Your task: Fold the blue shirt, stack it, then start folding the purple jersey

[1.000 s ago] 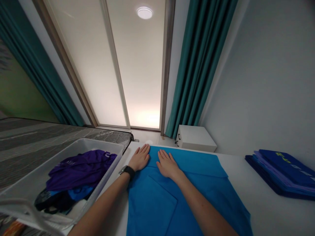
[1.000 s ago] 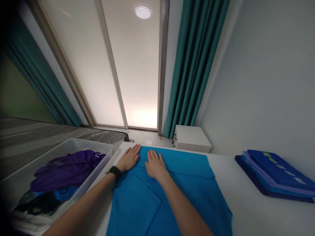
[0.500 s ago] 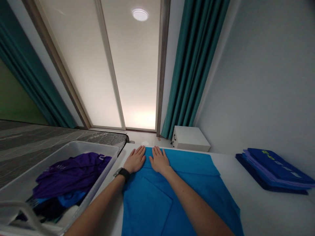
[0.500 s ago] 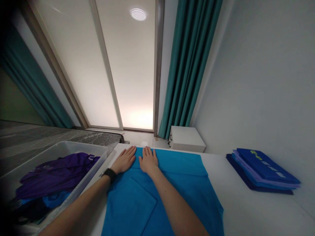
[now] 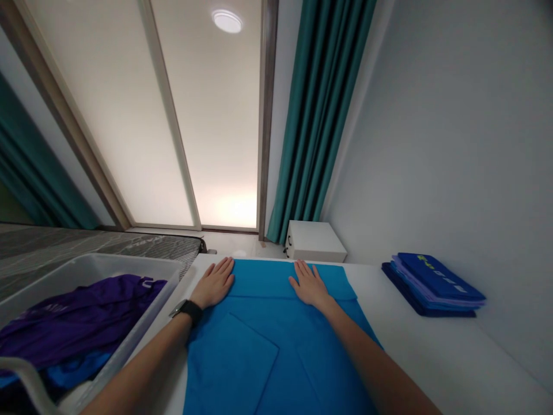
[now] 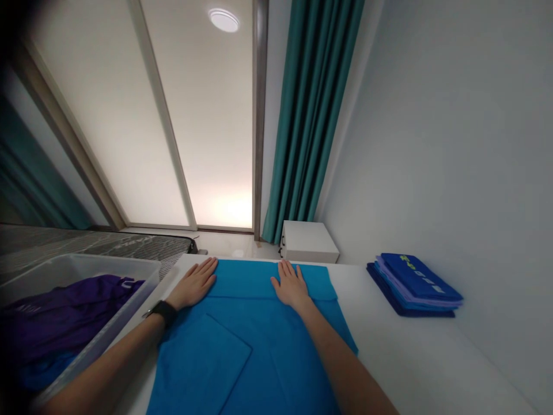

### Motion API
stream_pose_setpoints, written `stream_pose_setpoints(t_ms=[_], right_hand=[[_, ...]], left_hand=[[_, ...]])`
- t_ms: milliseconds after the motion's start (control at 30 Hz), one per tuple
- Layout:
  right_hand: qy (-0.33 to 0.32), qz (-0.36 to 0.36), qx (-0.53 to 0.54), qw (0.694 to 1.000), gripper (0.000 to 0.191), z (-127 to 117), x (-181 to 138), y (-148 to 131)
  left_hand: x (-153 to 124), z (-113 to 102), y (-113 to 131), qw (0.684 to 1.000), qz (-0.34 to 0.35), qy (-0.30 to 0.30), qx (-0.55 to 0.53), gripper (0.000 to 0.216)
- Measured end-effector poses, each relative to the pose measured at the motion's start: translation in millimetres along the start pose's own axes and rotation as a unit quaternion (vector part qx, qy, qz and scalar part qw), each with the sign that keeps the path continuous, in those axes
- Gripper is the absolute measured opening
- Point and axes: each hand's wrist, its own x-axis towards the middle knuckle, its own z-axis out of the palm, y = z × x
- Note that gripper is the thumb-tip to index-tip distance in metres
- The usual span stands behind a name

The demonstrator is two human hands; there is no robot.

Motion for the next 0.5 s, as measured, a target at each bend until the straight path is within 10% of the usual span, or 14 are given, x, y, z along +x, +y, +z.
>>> stream_pose_setpoints(t_ms=[500], right_hand=[[0.014,0.055,-0.019,0.998,0.072,-2.3,-16.5,50.2]], left_hand=[[0.6,-3.2,1.4,1.0,-0.007,-0.025,0.013,0.059]])
